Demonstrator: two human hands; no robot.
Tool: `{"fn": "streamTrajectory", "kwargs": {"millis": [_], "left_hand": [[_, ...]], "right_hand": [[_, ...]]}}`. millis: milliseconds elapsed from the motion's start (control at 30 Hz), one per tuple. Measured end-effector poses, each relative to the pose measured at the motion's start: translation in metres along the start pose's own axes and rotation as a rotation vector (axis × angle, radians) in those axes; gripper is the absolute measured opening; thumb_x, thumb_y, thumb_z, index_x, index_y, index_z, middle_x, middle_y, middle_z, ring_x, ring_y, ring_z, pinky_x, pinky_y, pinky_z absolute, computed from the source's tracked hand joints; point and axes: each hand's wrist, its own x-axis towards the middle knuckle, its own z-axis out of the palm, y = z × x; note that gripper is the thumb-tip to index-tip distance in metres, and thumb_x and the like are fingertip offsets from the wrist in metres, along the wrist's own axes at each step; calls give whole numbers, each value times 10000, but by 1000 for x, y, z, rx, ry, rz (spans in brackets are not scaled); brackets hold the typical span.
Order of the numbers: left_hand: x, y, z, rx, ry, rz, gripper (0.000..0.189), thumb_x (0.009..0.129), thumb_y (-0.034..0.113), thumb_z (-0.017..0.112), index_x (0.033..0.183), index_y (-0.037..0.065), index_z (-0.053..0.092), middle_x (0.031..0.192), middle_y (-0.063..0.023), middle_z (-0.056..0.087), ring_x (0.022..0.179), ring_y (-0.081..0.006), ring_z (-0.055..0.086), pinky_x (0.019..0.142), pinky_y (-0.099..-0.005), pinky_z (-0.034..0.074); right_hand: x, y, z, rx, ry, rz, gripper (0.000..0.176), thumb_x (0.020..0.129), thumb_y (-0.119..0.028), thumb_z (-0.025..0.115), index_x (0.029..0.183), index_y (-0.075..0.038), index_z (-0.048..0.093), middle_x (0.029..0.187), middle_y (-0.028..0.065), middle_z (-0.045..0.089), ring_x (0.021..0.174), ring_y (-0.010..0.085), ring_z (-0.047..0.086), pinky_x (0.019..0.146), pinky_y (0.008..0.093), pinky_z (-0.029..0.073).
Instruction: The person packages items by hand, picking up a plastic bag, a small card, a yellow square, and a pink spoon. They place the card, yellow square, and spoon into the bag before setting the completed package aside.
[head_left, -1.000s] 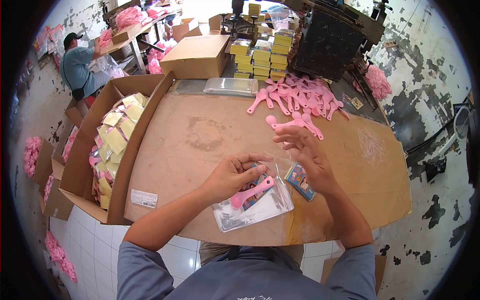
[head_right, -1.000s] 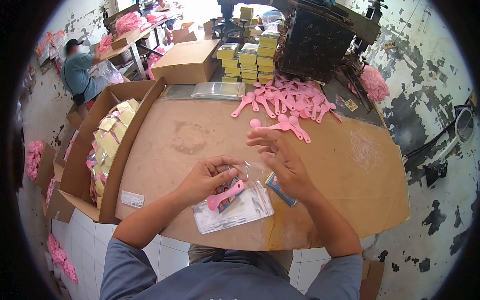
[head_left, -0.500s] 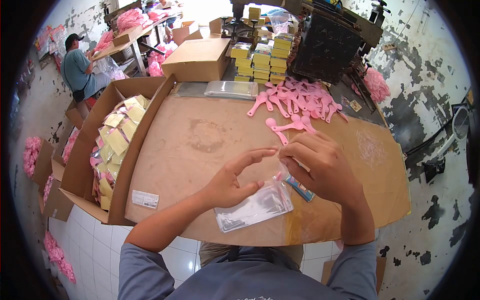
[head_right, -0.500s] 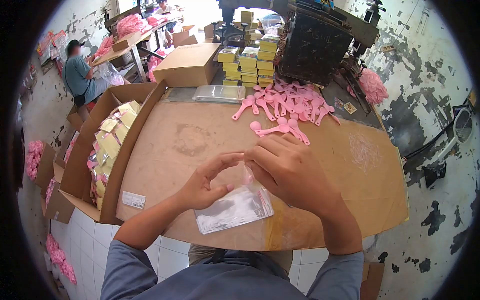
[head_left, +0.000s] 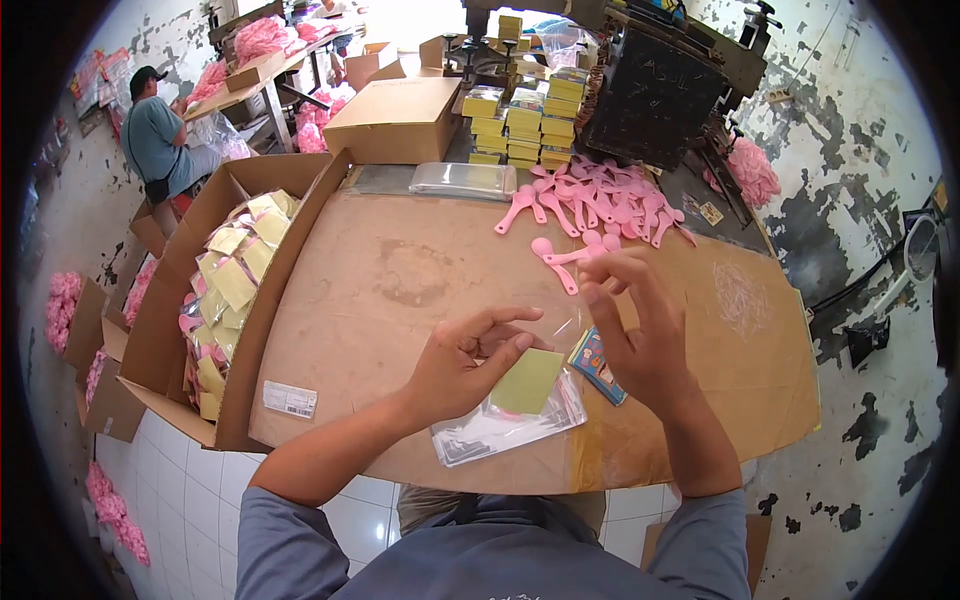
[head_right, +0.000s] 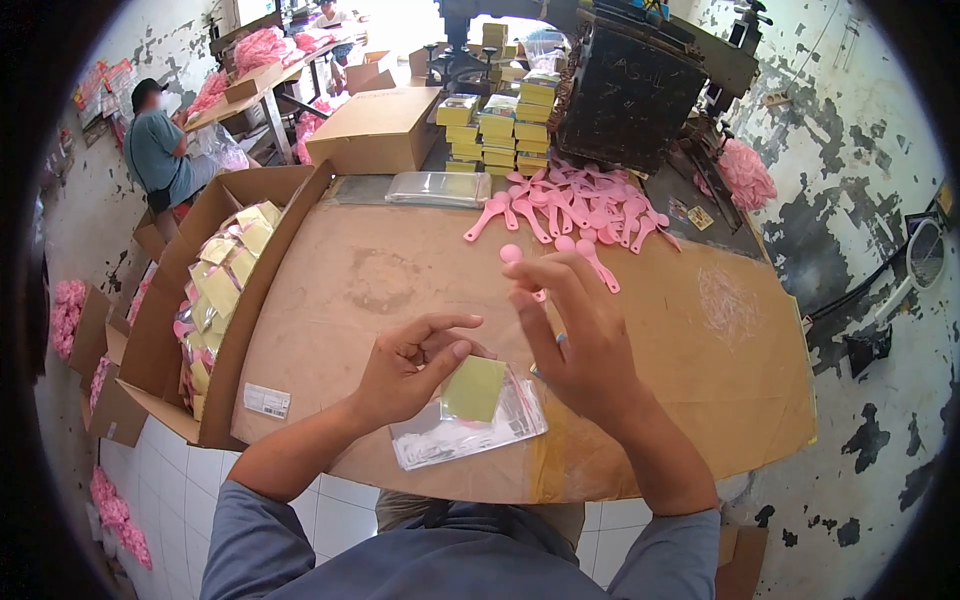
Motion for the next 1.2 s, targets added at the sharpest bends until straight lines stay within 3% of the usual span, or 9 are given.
{"fn": "streamTrajectory", "kwargs": {"millis": [100, 500, 600, 767, 833, 900, 1000, 1100, 1200], "left_hand": [[-1, 6, 0, 22, 26, -11, 360, 1043, 63, 610, 1392, -12, 559, 1032, -128, 783, 941, -112, 733, 847, -275, 585], [-6, -3, 2, 670, -23, 150, 494, 959, 64, 712, 1417, -17, 547, 922, -157, 787, 768, -188, 769, 686, -280, 602], [-3, 6, 0, 554, -35, 97, 470, 982, 92, 693, 1422, 2, 554, 951, -141, 794, 796, -182, 773, 708, -286, 605], [2, 0, -6, 181, 17, -25, 417, 1035, 79, 624, 1437, 9, 537, 1045, -137, 790, 941, -156, 757, 834, -292, 598], [5, -3, -7, 28, 43, -100, 408, 1053, 67, 597, 1449, 6, 522, 1098, -146, 780, 1010, -153, 742, 892, -289, 586], [7, -3, -8, -52, 56, -115, 416, 1058, 65, 590, 1460, 0, 504, 1133, -160, 768, 1050, -166, 733, 913, -292, 582], [7, -4, -6, -76, 75, -113, 404, 1061, 73, 592, 1448, -11, 514, 1151, -166, 760, 1085, -180, 725, 933, -301, 581], [8, -10, -7, -66, 78, -126, 362, 1068, 93, 588, 1407, -26, 553, 1167, -166, 754, 1104, -192, 720, 946, -311, 581], [11, -15, -5, -127, 98, -145, 305, 1077, 112, 576, 1338, -43, 610, 1184, -163, 747, 1107, -193, 716, 952, -315, 579]], "right_hand": [[-3, -11, 0, -270, -50, -272, 266, 834, -17, 740, 1091, -71, 698, 1053, 73, 654, 1032, 264, 655, 853, 399, 491], [-3, -2, 24, -641, -234, -361, 143, 797, -89, 698, 930, -60, 654, 1006, 62, 615, 1075, 236, 610, 951, 388, 433], [4, 13, 12, -468, -97, -204, 70, 838, -72, 656, 893, -60, 614, 978, 59, 601, 1024, 206, 606, 897, 382, 446], [-3, 56, -69, 689, -287, 572, 108, 995, -115, 598, 910, -51, 577, 725, 47, 570, 622, 93, 561, 565, 281, 472], [-17, 93, -124, 918, -263, 658, 118, 1023, -115, 571, 922, -53, 561, 626, 36, 534, 488, 76, 497, 475, 249, 436], [-29, 143, -164, 1243, -217, 573, 86, 1021, -81, 553, 1052, -16, 601, 721, 75, 612, 619, 147, 628, 575, 305, 524], [-111, 287, -212, -477, -71, 592, 270, 962, -16, 579, 1231, -7, 602, 929, 142, 684, 884, 287, 705, 796, 399, 575], [-121, 254, -200, -991, -15, 505, 450, 879, 41, 605, 1325, -24, 602, 1174, 179, 679, 1145, 377, 639, 1023, 443, 489], [-82, 184, -159, -924, -27, 416, 486, 820, 52, 626, 1302, -15, 622, 1272, 199, 652, 1191, 384, 609, 1074, 449, 440]]}}
